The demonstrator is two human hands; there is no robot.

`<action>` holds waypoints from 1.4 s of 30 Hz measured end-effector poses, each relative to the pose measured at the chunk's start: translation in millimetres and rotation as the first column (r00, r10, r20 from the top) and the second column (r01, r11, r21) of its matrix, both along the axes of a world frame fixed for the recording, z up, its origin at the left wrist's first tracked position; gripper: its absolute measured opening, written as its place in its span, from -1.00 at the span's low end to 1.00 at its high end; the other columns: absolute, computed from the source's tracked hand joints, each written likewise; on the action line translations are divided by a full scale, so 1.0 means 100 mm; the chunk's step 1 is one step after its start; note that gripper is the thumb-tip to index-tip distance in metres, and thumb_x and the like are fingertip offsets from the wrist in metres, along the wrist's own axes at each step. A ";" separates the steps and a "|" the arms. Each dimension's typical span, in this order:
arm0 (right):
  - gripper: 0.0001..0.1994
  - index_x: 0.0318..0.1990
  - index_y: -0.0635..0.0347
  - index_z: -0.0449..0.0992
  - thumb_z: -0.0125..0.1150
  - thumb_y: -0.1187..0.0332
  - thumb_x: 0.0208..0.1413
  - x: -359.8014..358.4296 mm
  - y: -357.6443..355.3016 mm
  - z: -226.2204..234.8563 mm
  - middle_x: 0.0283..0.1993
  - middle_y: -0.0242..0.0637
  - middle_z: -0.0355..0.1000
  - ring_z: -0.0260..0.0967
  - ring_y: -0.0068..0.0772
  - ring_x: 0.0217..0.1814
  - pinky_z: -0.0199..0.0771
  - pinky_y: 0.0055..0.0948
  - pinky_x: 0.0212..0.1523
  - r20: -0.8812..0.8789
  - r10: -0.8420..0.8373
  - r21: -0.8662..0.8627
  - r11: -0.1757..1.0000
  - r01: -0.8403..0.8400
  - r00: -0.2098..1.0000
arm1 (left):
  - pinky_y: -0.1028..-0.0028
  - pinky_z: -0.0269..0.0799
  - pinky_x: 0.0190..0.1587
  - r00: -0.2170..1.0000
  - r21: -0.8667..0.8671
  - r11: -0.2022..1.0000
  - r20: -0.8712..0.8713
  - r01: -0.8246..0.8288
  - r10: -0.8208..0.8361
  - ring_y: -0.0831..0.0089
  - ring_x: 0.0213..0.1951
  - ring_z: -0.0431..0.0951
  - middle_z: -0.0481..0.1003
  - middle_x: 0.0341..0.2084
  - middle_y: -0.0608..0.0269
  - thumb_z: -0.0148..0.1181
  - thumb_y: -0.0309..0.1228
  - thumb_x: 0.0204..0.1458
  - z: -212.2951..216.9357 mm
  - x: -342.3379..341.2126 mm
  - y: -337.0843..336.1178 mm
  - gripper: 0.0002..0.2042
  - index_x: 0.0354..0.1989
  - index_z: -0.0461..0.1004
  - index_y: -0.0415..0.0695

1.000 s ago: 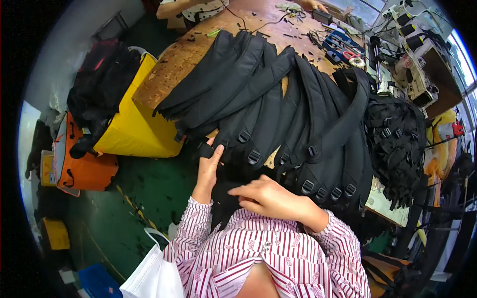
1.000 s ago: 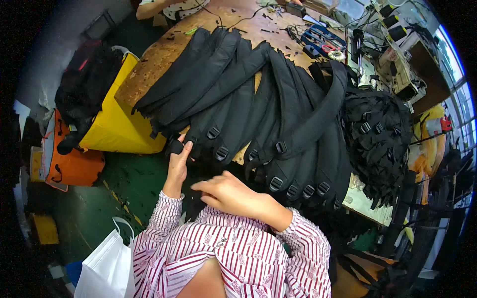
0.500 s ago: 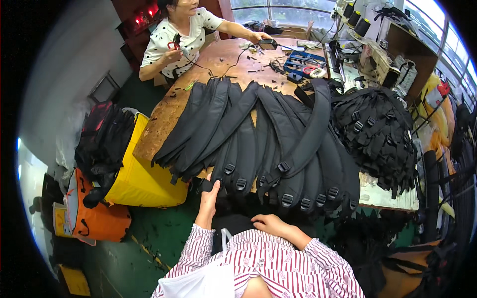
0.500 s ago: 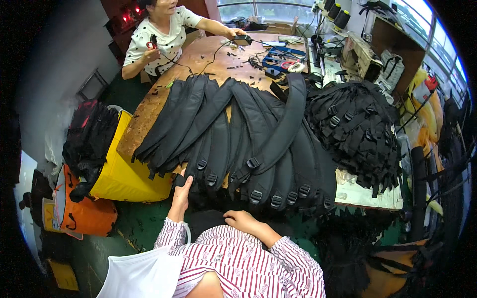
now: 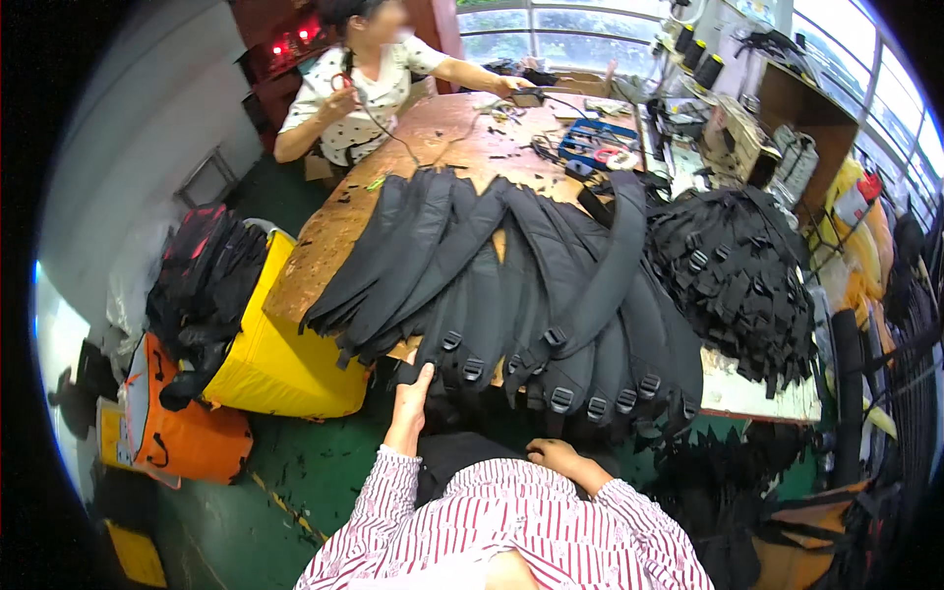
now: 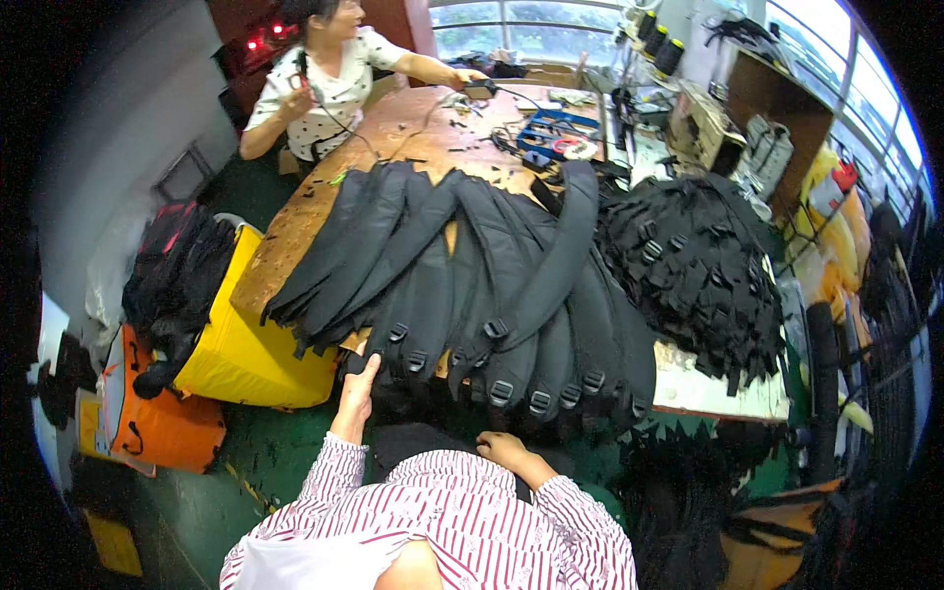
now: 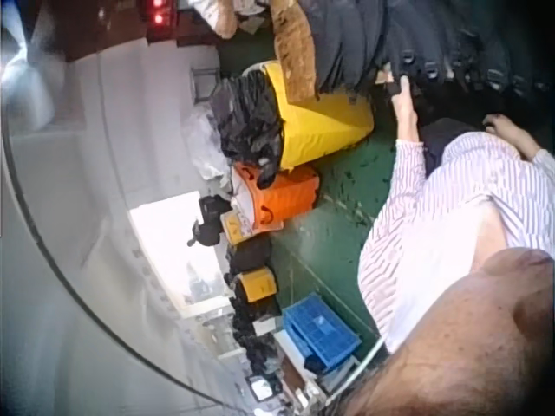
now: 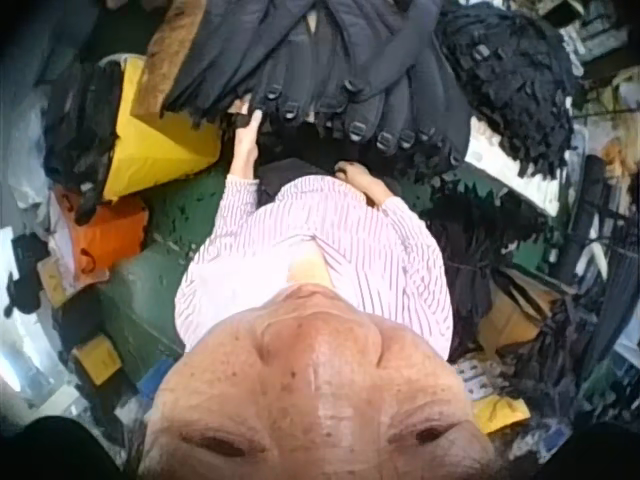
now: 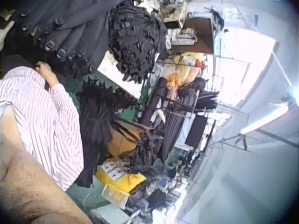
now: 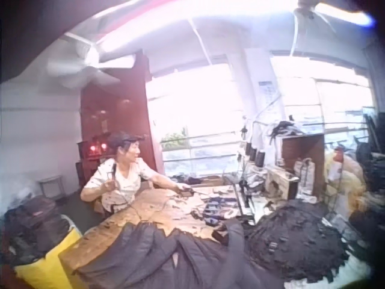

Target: The person assembles backpack shoulder straps by threading straps through plastic buckles by hand and organizing the straps on the work table.

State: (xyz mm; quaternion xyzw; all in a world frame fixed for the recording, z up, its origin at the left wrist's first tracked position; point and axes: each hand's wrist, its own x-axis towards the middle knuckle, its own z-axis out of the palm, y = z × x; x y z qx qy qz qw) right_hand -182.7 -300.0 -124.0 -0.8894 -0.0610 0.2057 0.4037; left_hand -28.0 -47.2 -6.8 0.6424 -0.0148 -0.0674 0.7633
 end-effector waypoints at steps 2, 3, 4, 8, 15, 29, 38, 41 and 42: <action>-0.66 -0.08 0.08 0.48 0.00 0.14 0.07 0.00 -0.02 -0.05 -0.08 -0.16 0.48 0.40 -0.05 -0.02 0.38 -0.20 -0.01 0.017 -0.028 -0.008 1.000 0.028 0.999 | 0.45 0.22 0.11 1.000 -0.001 1.000 0.022 0.011 -0.011 0.41 0.06 0.33 0.37 0.03 0.23 0.05 -0.35 0.16 0.03 -0.01 -0.06 -0.59 0.18 0.24 -0.17; -0.66 -0.08 0.08 0.48 0.00 0.14 0.07 0.02 -0.02 -0.04 -0.08 -0.16 0.48 0.40 -0.05 -0.02 0.38 -0.20 -0.01 0.011 -0.046 -0.007 0.999 0.046 0.999 | 0.43 0.23 0.12 1.000 0.017 1.000 0.025 -0.017 0.016 0.40 0.07 0.33 0.36 0.04 0.22 0.01 -0.32 0.19 0.02 -0.02 -0.04 -0.59 0.18 0.23 -0.18; -0.66 -0.08 0.08 0.48 0.00 0.14 0.07 0.03 -0.01 -0.03 -0.08 -0.16 0.48 0.40 -0.06 -0.02 0.38 -0.19 -0.01 -0.015 -0.049 0.003 0.999 0.049 0.999 | 0.44 0.21 0.14 0.999 -0.027 0.998 -0.012 -0.049 0.048 0.40 0.08 0.32 0.35 0.05 0.21 0.01 -0.34 0.19 -0.02 -0.03 -0.04 -0.60 0.17 0.23 -0.20; -0.68 -0.08 0.07 0.46 0.01 0.14 0.09 0.01 -0.01 -0.10 -0.14 -0.18 0.49 0.44 -0.14 -0.06 0.40 -0.28 -0.04 -0.026 -0.074 -0.031 0.997 0.073 0.997 | 0.43 0.20 0.15 0.994 -0.008 0.994 -0.028 -0.109 0.109 0.38 0.09 0.31 0.31 0.09 0.18 -0.05 -0.31 0.23 -0.17 -0.02 -0.01 -0.59 0.21 0.19 -0.19; -0.68 -0.06 0.02 0.45 -0.01 0.12 0.09 0.01 0.03 -0.15 -0.13 -0.18 0.50 0.43 -0.10 -0.05 0.38 -0.25 0.00 -0.077 -0.086 -0.044 0.996 0.083 0.993 | 0.44 0.18 0.15 0.973 0.037 0.973 0.038 -0.229 0.228 0.37 0.09 0.31 0.30 0.08 0.11 -0.10 -0.27 0.25 -0.29 -0.06 0.07 -0.56 0.23 0.16 -0.24; -0.69 -0.09 0.03 0.48 0.02 0.14 0.08 0.02 0.01 -0.12 -0.12 -0.19 0.49 0.42 -0.11 -0.05 0.38 -0.24 -0.01 -0.017 -0.089 -0.061 0.994 0.088 0.996 | 0.50 0.38 -0.48 0.931 0.041 0.931 -0.039 -0.362 0.364 0.48 -0.61 0.44 0.45 -0.59 0.22 -0.16 -0.23 0.26 -0.20 -0.35 0.45 -0.64 0.16 0.24 -0.12; -0.71 -0.24 0.27 0.51 0.03 0.26 -0.02 0.17 -0.16 0.63 -0.26 0.00 0.50 0.45 -0.01 -0.17 0.41 -0.19 -0.13 -0.016 0.240 -0.106 0.965 -0.240 0.971 | 0.60 0.22 -0.63 0.968 0.010 0.969 -0.048 -0.248 0.248 0.61 -0.69 0.21 0.22 -0.72 0.38 -0.12 -0.23 0.25 -0.13 -0.42 0.29 -0.68 -0.03 0.33 -0.24; -0.71 -0.23 0.34 0.52 0.03 0.28 0.04 0.28 -0.16 2.04 -0.29 -0.03 0.51 0.47 -0.13 -0.20 0.42 -0.30 -0.14 -0.039 0.417 0.131 0.903 -0.409 0.908 | 0.61 0.14 -0.65 0.956 0.046 0.960 -0.089 -0.275 0.278 0.64 -0.71 0.16 0.17 -0.73 0.41 -0.12 -0.24 0.26 -0.17 -0.46 0.39 -0.70 -0.06 0.35 -0.24; -0.71 -0.19 0.36 0.49 0.02 0.29 0.11 0.30 -0.26 2.31 -0.27 -0.06 0.50 0.47 -0.23 -0.20 0.41 -0.36 -0.14 0.093 0.460 0.277 0.840 -0.467 0.883 | 0.61 0.13 -0.66 0.954 0.066 0.958 -0.095 -0.278 0.284 0.64 -0.72 0.15 0.16 -0.73 0.42 -0.12 -0.25 0.26 -0.21 -0.46 0.40 -0.71 -0.06 0.35 -0.23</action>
